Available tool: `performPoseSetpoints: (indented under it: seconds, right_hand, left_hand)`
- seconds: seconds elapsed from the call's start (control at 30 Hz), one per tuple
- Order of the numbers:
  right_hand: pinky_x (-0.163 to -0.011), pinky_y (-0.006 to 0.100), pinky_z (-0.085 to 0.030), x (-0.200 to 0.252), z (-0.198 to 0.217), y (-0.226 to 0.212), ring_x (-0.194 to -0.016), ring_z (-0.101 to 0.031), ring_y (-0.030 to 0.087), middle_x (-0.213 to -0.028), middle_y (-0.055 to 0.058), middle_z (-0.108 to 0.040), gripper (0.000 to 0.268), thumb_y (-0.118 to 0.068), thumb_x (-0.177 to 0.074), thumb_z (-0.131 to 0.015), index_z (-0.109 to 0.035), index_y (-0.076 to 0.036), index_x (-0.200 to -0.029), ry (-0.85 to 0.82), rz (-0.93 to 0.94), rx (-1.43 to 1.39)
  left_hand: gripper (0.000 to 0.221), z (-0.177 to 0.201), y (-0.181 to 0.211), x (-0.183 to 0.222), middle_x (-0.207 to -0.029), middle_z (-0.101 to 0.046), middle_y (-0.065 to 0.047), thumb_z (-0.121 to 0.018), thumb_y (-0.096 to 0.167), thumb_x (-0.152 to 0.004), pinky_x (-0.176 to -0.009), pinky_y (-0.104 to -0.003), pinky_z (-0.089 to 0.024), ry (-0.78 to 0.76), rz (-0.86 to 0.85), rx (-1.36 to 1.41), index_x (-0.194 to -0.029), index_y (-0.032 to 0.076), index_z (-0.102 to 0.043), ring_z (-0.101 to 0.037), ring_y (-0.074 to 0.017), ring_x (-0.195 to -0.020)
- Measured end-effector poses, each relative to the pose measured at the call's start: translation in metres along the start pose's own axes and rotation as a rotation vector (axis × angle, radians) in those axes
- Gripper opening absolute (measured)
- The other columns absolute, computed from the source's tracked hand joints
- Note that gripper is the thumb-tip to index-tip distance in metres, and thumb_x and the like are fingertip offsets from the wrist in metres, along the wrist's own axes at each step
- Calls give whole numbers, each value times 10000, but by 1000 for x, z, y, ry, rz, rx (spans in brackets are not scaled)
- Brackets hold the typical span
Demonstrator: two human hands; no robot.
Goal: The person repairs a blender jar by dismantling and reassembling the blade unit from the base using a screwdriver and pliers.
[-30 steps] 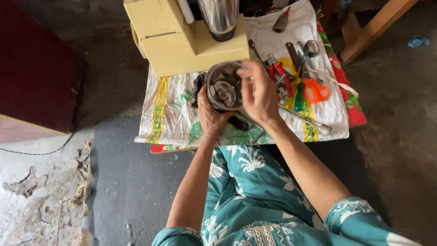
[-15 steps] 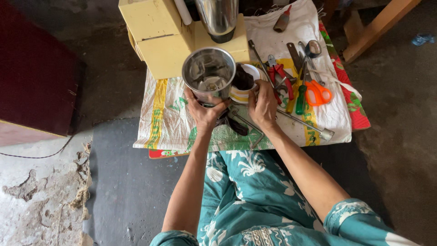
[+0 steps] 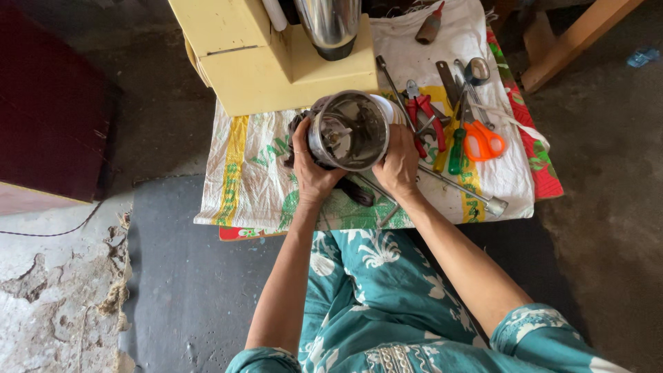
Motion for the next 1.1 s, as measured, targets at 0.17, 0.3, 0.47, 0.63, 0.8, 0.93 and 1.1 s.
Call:
performPoseSetpoints:
  seconds: [0.17, 0.3, 0.47, 0.63, 0.8, 0.93, 1.1]
  right_hand:
    - [-811, 451, -553, 1, -4, 4, -966, -615, 357, -1013, 161, -580, 247, -142, -930, -718, -563, -21, -1080, -28, -31, 6]
    - [-758, 448, -558, 1, -6, 4, -923, -609, 353, -976, 182, -573, 340, -276, -965, -726, -558, 7, -1051, -31, -10, -2]
    - [-765, 459, -560, 4, -6, 9, -918, -612, 341, -967, 177, -596, 342, -323, -1012, -649, -585, 7, -1073, -42, -36, -6]
    - [-701, 423, -590, 1, -9, 15, -887, -660, 311, -945, 176, -626, 312, -308, -1040, -578, -589, 4, -1048, -91, -168, -113]
    - [-686, 422, -557, 4, 12, 8, -805, -697, 315, -937, 200, -687, 285, -254, -1078, -508, -567, 22, -1113, 25, -115, -403]
    - [-642, 396, -525, 1, 15, 8, -710, -713, 308, -831, 198, -697, 273, -255, -1103, -449, -569, -12, -1072, -9, -271, -439]
    - [-595, 407, -538, -3, 20, -3, -687, -729, 328, -810, 219, -697, 274, -276, -1060, -520, -552, -4, -1053, -3, -118, -447]
  left_hand:
    - [1099, 3, 0, -4, -1456, -503, -172, -989, 260, -630, -1192, -452, -440, -22, -4, 13, -1533, 82, -389, -522, -359, -1378]
    - [1094, 1, 5, 0, -1453, -442, -200, -981, 211, -591, -1189, -473, -413, -50, -4, -84, -1528, 120, -423, -458, -394, -1389]
    - [1058, 2, 5, -1, -1445, -517, -184, -953, 176, -637, -1211, -462, -405, -80, 29, -25, -1549, 139, -417, -485, -363, -1388]
    - [992, 6, -11, -2, -1450, -547, -185, -829, 35, -630, -1211, -447, -425, -160, 141, 161, -1546, 79, -450, -543, -327, -1355]
    - [849, 3, -51, 5, -1262, -682, -232, -651, -46, -636, -1016, -374, -582, -111, 477, 630, -1462, -108, -461, -706, -255, -1113]
    - [762, 2, -76, 14, -1122, -736, -234, -562, -37, -617, -878, -336, -605, 21, 596, 672, -1367, -172, -575, -726, -240, -935]
    - [355, -2, -104, 21, -1029, -693, -190, -613, 118, -916, -761, -339, -583, 137, 680, 1092, -1172, -127, -642, -675, -215, -826]
Point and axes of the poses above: each hand's wrist, its own x-axis away from the middle knuckle, its own z-axis out of the back of the hand, y = z × x, the point moved 6 cm from there along -x, towards the middle knuckle
